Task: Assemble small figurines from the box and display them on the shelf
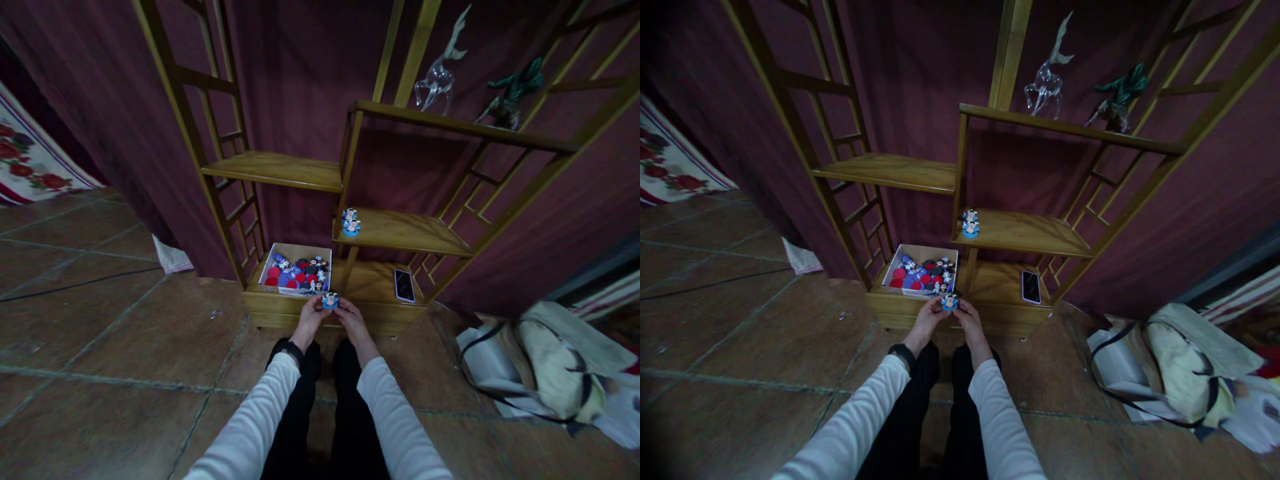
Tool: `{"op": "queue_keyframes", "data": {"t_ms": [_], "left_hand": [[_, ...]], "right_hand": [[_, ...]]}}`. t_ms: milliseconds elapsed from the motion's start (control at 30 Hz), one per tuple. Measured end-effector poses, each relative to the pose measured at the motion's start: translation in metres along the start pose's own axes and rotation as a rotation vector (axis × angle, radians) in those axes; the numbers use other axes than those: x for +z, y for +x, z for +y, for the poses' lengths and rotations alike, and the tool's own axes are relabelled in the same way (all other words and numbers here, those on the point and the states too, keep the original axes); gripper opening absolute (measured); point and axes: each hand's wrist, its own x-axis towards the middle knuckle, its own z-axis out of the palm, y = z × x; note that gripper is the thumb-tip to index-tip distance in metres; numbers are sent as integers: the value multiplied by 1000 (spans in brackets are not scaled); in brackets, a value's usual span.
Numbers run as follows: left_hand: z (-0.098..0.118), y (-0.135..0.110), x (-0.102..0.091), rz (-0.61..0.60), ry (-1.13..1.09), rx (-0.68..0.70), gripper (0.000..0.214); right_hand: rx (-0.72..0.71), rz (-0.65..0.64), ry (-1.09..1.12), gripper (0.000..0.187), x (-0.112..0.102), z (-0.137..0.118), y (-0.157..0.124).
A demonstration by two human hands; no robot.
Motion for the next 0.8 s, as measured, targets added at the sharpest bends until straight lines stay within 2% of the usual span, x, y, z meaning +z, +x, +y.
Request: {"op": "queue_keyframes", "data": {"t_ms": [133,233,333,400,667,800], "left_hand": [[0,-1,4,-2,51,53,41],[3,-7,8,0,186,190,38],[6,-18,13,-83,379,341,41],[9,-26,15,-135,468,386,46],[17,-32,16,-259,502,363,52],[18,-31,16,-256,521,395,49]], "right_hand": [[-26,-1,30,39,0,0,0],[-31,21,29,39,-2,0,1],[-42,44,25,39,-6,0,2],[-44,44,36,40,-8,0,2],[-35,35,24,46,-17,0,2],[-45,36,5,47,-18,-1,2]]}}
